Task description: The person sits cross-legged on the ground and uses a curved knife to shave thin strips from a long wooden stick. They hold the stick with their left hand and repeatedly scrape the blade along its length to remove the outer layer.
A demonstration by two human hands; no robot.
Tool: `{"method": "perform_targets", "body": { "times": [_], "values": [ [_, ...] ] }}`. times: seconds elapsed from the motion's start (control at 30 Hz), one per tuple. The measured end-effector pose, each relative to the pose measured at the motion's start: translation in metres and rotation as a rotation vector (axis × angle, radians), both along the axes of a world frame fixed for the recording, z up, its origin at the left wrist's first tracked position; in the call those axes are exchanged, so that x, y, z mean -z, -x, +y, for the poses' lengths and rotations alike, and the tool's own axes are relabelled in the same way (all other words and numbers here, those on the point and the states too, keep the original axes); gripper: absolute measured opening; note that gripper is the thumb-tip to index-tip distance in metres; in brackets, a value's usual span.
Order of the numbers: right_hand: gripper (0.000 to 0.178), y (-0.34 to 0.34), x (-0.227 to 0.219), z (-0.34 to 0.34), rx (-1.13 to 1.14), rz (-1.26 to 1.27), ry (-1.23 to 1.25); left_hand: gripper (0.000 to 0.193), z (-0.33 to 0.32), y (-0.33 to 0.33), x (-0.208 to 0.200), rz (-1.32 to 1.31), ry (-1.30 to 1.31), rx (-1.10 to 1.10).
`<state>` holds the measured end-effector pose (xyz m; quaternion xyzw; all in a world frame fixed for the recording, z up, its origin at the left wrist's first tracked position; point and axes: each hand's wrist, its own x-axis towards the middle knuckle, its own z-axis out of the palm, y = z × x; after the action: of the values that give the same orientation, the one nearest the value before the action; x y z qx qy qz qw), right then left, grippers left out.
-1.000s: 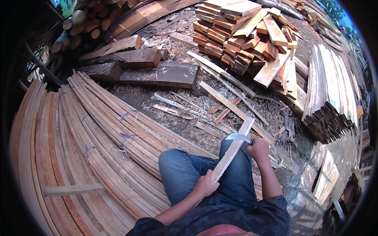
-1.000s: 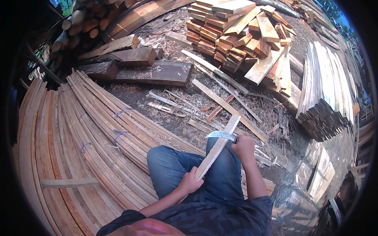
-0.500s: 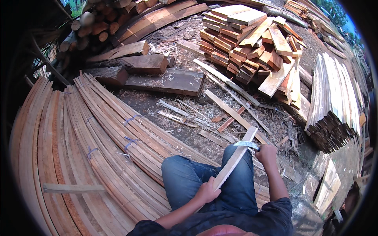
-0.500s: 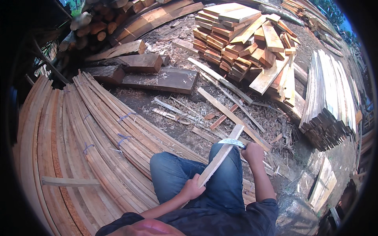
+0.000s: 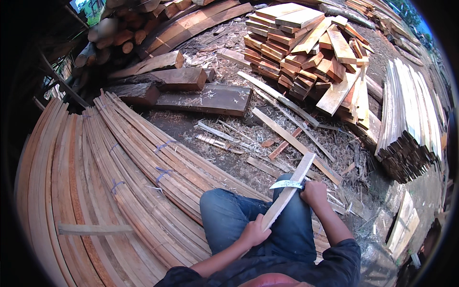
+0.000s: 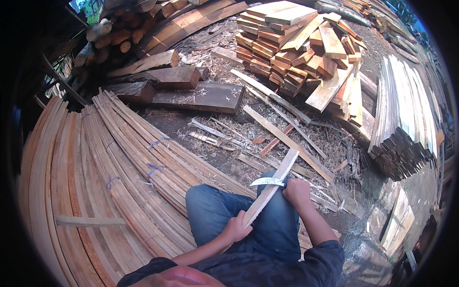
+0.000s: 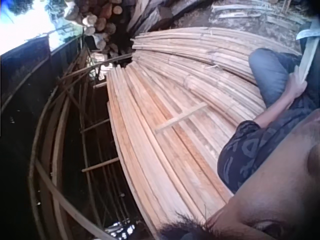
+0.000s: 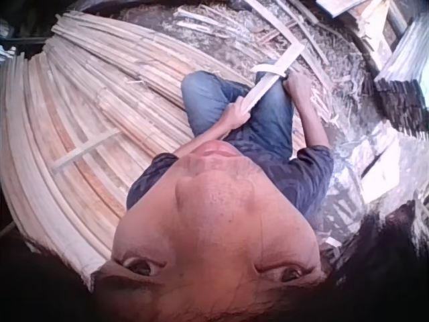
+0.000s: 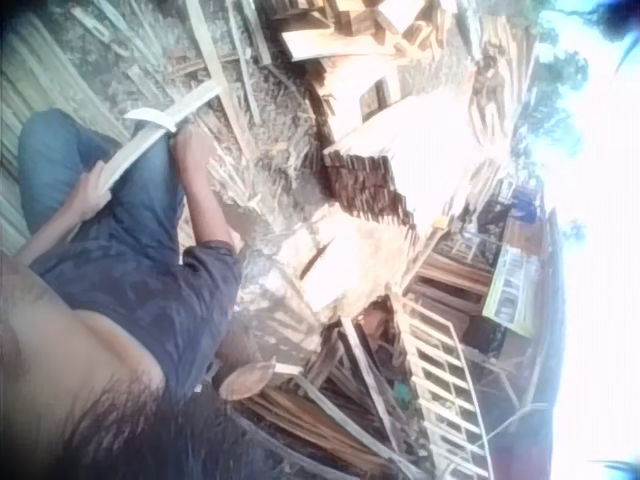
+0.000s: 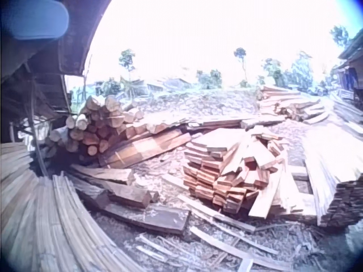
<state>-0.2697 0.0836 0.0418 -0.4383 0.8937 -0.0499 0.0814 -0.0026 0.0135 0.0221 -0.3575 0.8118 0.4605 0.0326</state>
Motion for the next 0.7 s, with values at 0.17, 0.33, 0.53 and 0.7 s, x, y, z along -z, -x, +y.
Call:
{"method": "perform_targets", "body": {
  "times": [0.17,0.33,0.53,0.7],
  "values": [
    [0.016,0.098,-0.001,0.008,0.53,0.185,0.138,0.043,0.003,0.004,-0.002,0.025,-0.023,-0.004],
    [0.023,0.096,-0.011,0.031,0.588,0.087,0.197,0.045,-0.004,0.001,-0.001,0.058,0.007,-0.019],
    [0.021,0.014,-0.005,0.009,0.185,0.004,-0.044,0.043,0.0,0.002,-0.007,0.048,-0.028,0.0],
    [0.016,0.045,0.009,-0.008,0.08,0.111,0.009,0.038,0.001,0.009,-0.002,0.093,-0.003,-0.028]
  ]
}}
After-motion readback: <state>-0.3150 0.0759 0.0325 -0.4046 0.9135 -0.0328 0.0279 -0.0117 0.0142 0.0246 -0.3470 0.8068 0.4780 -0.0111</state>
